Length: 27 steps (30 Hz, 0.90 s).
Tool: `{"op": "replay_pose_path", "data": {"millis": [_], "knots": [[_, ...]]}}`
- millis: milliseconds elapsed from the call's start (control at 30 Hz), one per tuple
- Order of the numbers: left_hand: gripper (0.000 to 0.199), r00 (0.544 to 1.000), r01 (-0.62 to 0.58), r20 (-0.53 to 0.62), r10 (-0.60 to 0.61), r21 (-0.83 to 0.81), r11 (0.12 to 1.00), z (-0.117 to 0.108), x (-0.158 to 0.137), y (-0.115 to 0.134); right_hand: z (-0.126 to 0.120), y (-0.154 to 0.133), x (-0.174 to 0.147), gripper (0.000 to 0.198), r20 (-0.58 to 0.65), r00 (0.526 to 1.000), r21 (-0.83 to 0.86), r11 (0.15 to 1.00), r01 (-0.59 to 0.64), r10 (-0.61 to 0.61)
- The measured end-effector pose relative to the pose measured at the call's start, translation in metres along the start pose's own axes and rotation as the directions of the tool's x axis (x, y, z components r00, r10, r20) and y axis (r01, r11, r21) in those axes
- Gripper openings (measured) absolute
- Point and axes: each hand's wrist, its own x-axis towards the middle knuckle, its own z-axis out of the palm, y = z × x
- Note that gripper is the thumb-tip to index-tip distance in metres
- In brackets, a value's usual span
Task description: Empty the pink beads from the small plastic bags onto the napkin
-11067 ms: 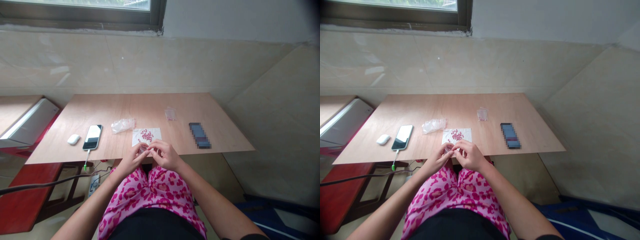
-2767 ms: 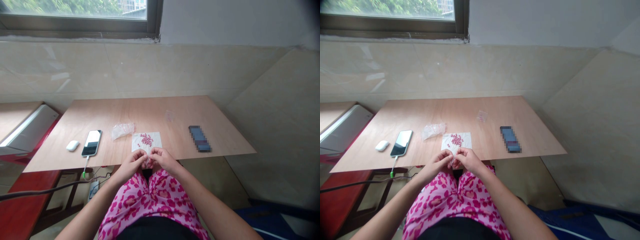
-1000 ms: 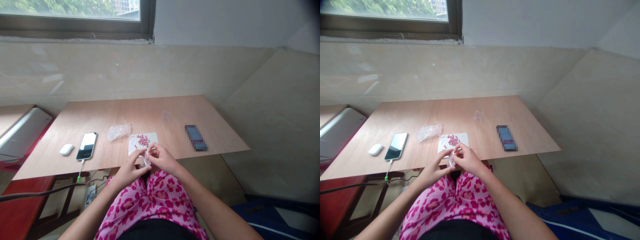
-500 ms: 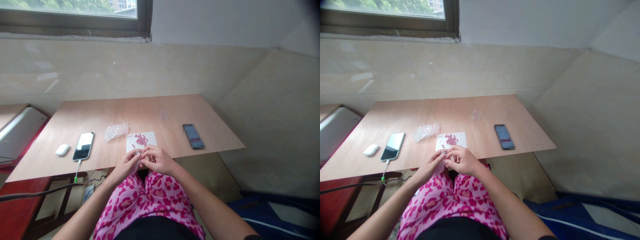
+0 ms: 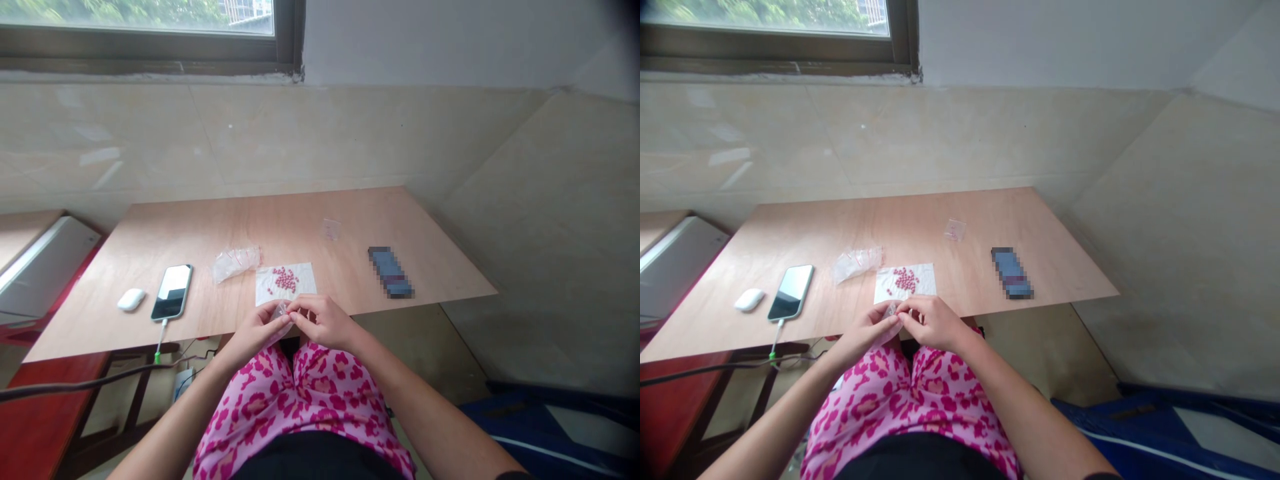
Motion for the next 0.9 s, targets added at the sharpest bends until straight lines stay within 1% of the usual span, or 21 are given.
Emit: {"op": "replay_pose_path", "data": {"millis": [67,100,200,267,333,467,567,667,767,833,900], "knots": [[0.035,0.994,-0.107,-0.009,0.110,0.161,0.981,0.000,0.000,0.001,0.001,0.002,-0.001,0.020,0.044,0.998,0.008,0.999,-0.038,0.037],[0.034,0.988,-0.146,-0.020,0.155,0.236,0.961,-0.001,0.000,0.002,0.002,0.003,-0.002,0.025,0.076,0.995,0.015,0.998,-0.062,0.061],[0.033,0.973,-0.187,-0.051,0.224,0.391,0.901,-0.002,0.000,0.000,0.003,0.003,-0.004,0.045,0.154,0.984,0.014,0.996,-0.091,0.088],[0.033,0.973,-0.183,-0.048,0.227,0.443,0.878,-0.003,0.000,-0.002,0.003,0.001,-0.005,0.055,0.171,0.982,0.001,0.997,-0.081,0.080],[0.032,0.977,-0.171,-0.038,0.212,0.461,0.871,-0.004,0.001,-0.003,0.003,-0.001,-0.005,0.060,0.177,0.981,-0.017,0.997,-0.075,0.077],[0.030,0.987,-0.125,-0.024,0.157,0.497,0.859,-0.008,0.001,-0.003,0.003,-0.002,-0.004,0.062,0.210,0.973,-0.073,0.994,-0.084,0.098],[0.030,0.987,-0.145,0.014,0.162,0.525,0.839,-0.011,0.001,-0.001,0.004,0.001,-0.004,0.062,0.215,0.970,-0.084,0.991,-0.100,0.116],[0.034,0.984,-0.162,0.029,0.177,0.567,0.808,-0.014,-0.001,-0.001,0.005,0.004,-0.004,0.061,0.199,0.971,-0.032,0.991,-0.127,0.130],[0.038,0.983,-0.123,-0.031,0.180,0.617,0.778,-0.018,-0.001,-0.002,0.005,0.007,-0.003,0.056,0.147,0.980,0.079,0.986,-0.145,0.133],[0.044,0.978,-0.102,-0.071,0.195,0.651,0.752,-0.025,0.000,-0.003,0.004,0.011,-0.001,0.045,0.054,0.989,0.147,0.979,-0.142,0.136],[0.048,0.969,-0.088,-0.107,0.224,0.696,0.713,-0.033,0.002,-0.004,0.002,0.018,0.003,0.031,-0.074,0.983,0.201,0.968,-0.148,0.165]]}}
